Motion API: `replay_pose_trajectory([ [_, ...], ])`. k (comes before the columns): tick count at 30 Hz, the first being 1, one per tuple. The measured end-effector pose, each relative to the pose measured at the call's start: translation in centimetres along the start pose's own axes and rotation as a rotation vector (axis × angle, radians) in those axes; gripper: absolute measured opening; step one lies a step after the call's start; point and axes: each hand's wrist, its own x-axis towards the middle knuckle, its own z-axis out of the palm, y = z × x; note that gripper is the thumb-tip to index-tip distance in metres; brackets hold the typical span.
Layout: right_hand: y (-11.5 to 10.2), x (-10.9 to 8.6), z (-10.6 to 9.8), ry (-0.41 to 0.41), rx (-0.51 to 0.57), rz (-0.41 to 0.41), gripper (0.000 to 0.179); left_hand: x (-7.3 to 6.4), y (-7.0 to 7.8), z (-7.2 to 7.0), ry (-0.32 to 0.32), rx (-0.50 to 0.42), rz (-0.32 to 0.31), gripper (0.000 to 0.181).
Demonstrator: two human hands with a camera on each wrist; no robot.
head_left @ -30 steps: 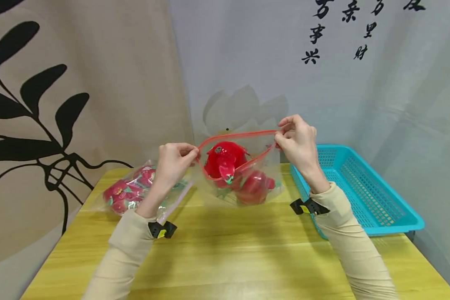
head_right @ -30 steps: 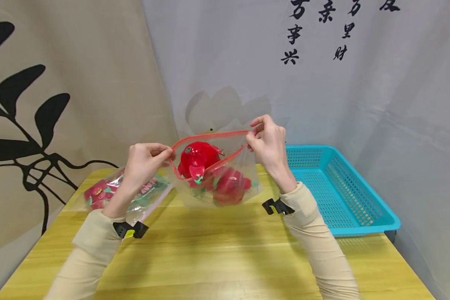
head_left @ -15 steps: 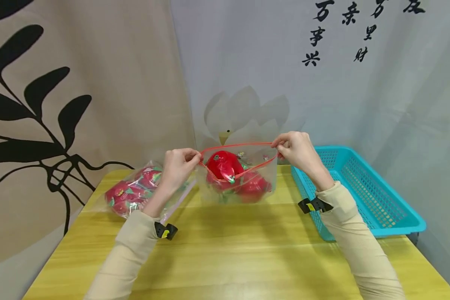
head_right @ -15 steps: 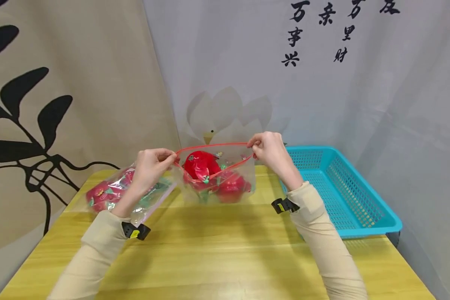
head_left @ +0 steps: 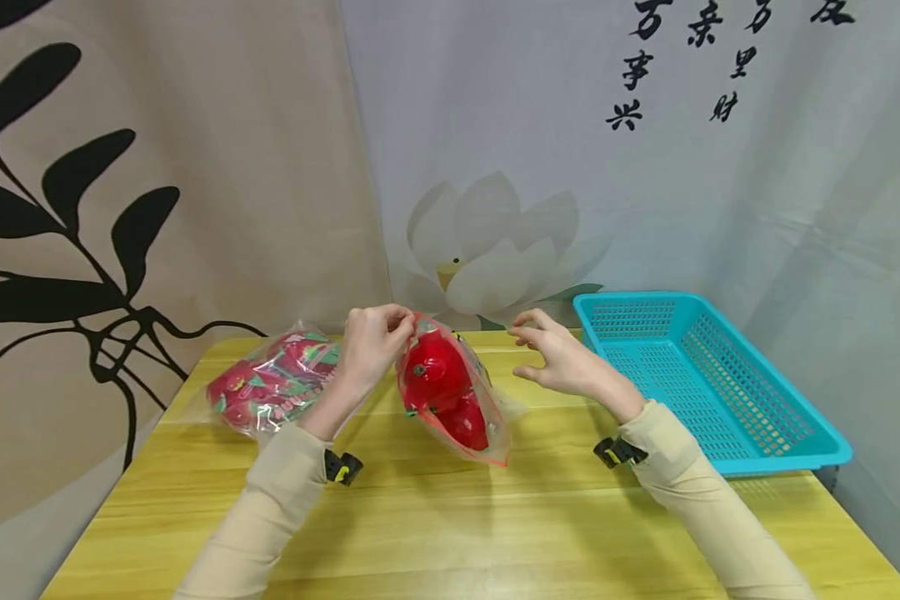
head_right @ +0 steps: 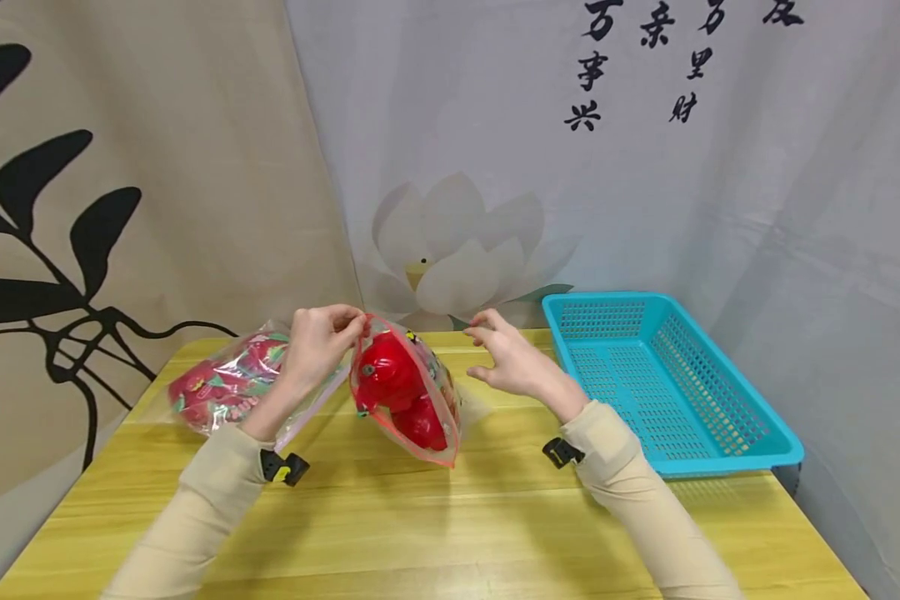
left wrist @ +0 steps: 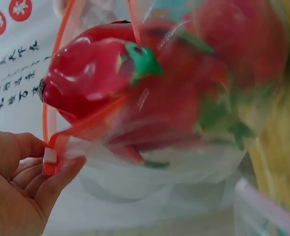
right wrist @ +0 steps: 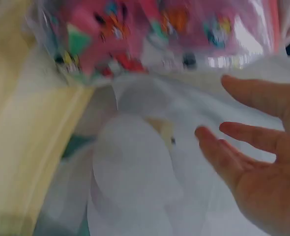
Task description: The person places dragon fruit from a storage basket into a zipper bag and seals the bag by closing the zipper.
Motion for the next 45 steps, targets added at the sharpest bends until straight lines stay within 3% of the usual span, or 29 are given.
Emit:
replay_pose_trajectory([
  [3,-1.6,-0.6,1.3,0.067,-0.037,-0.06,0.039,-0.1,0.1,0.0,0.009,-0.007,0.003,0.02],
  [6,-3.7,-1.4,1.9,0.104,-0.076,-0.065,0.037,-0.1,0.2,-0.1,0.007,-0.013,0.01,0.02],
  [12,-6.2,-4.0,3.1,0.009,-0.149,0.148,0.036,-0.1,0.2,-0.2,0.011,-0.043,0.001,0.02],
  [15,-5.9,-4.5,3.4,-0.067,-0.138,0.196,0.02,-0.2,0.1,-0.2,0.014,-0.036,-0.007,0.02],
  [18,-4.9,-4.2,2.9,-0.067,-0.109,0.227,0.018,-0.2,0.1,-0.3,0.011,-0.011,0.0,0.02],
  [23,-3.0,-3.4,1.8,0.054,-0.09,0.318,0.013,-0.5,-0.2,-0.3,0.005,0.012,0.002,0.02],
  [27,-1.7,-3.3,2.6,0.155,-0.083,0.356,0.004,-0.9,-0.6,0.0,-0.011,0.012,0.001,0.019],
  [29,-1.5,-3.4,3.2,0.204,-0.121,0.344,0.005,-1.0,-0.8,0.2,-0.015,0.013,0.007,0.019],
  [32,-2.0,-3.5,3.9,0.335,-0.26,0.274,0.016,-1.2,-0.7,0.2,-0.015,0.004,0.01,0.018],
  [37,-4.7,-2.9,5.6,0.591,-0.416,0.02,0.029,-1.5,-0.4,0.4,-0.024,-0.012,0.007,0.017],
  [40,-6.4,-2.2,7.0,0.598,-0.443,-0.08,0.031,-1.5,-0.3,0.5,-0.018,-0.016,0.021,0.017],
  [45,-7.5,-1.3,9.2,0.517,-0.528,-0.005,0.044,-1.6,-0.1,0.5,-0.016,-0.02,0.038,0.016],
])
